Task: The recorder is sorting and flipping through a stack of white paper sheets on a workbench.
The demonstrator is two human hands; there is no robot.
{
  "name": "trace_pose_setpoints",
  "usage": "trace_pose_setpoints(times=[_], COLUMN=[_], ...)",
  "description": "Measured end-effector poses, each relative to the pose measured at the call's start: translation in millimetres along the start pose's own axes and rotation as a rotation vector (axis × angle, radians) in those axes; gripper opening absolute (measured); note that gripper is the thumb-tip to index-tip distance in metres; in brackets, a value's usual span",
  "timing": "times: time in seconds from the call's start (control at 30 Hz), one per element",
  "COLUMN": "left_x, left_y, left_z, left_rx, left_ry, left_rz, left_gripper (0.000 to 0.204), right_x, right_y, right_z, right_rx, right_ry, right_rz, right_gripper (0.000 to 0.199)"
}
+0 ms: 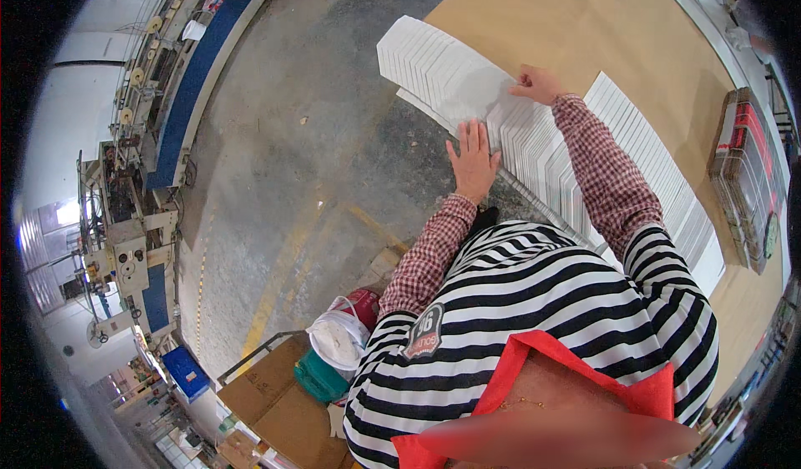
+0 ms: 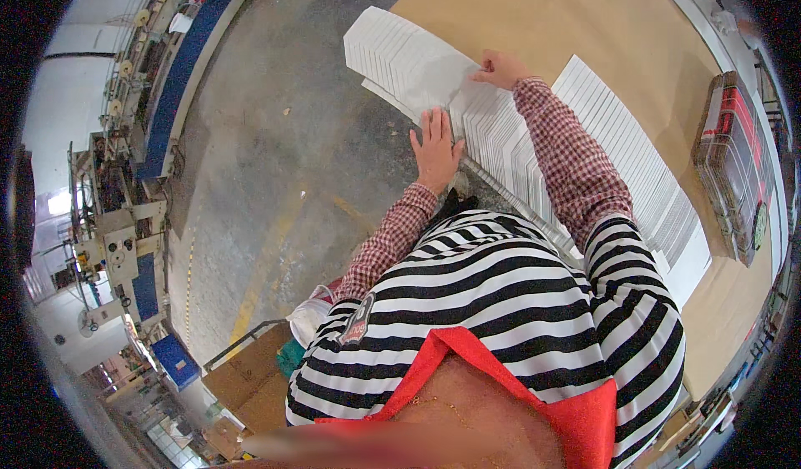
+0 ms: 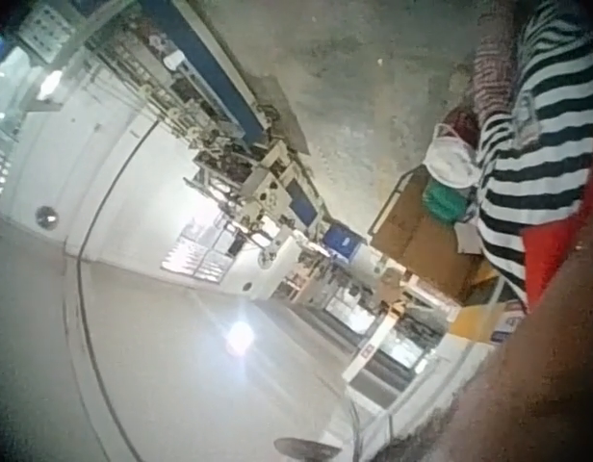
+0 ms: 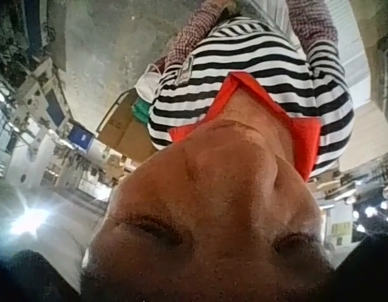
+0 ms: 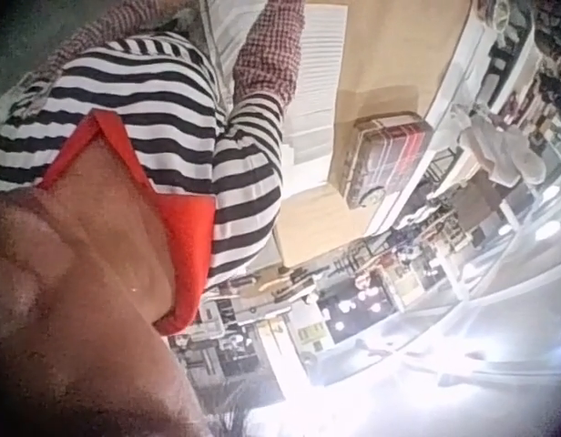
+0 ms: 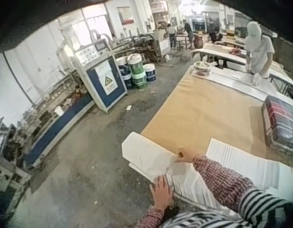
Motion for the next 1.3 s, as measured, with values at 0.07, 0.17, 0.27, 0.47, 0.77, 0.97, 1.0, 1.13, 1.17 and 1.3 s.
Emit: trace_pose_setpoints(times=[0.07, 0.17, 0.27, 0.47, 0.77, 0.97, 1.0, 1.13, 1.17, 1.3], left_x=[-2, -2, -2, -3, -3, -4, -2, 1, 2, 2], left_y=[-2, -4, -1, -4, -4, -1, 0, 2, 2, 1], left_z=[-1, 0, -1, -1, -2, -2, -2, -3, -4, -3], left_rx=[0.016, 0.019, 0.014, 0.027, 0.011, 0.013, 0.016, -0.001, 0.008, 0.033], left_ry=[0.008, 0.003, 0.010, 0.029, 0.069, 0.116, 0.116, 0.130, 0.118, 0.080], left_rz=[-0.001, -0.002, -0.003, -0.003, 0.014, 0.020, 0.032, 0.027, 0.027, 0.021], left_gripper=[0.067, 0.068, 0.069, 0.069, 0.067, 0.069, 0.070, 0.070, 0.070, 0.071], right_x=[-23, -38, -42, -41, -34, 7, 6, -18, -23, -37], right_y=[8, 12, 18, 16, 16, -5, -15, -16, -11, 7], right_z=[-19, -32, -43, -42, -33, -7, -4, -9, -13, -38], right_rx=[0.041, 0.059, 0.007, 0.033, -0.198, -0.481, -0.315, -0.009, -0.006, -0.031], right_ry=[0.061, 0.054, -0.091, -0.024, -0.173, 0.131, 0.040, -0.026, -0.022, -0.040], right_rz=[-0.024, -0.080, -0.168, -0.101, -0.183, 0.415, 0.365, -0.011, -0.009, -0.070], right_gripper=[0.035, 0.043, 0.046, 0.043, 0.026, 0.025, 0.025, 0.031, 0.031, 0.043])
Point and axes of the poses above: each hand's wrist, its own y-axis away from the middle knuckle, its own z-axis out of the back of the hand, x = y × z, the point moved 4 cm from there along -y, towards the middle knuckle, and after that the axes turned 11 degrees about y, right-handed, at the moved point
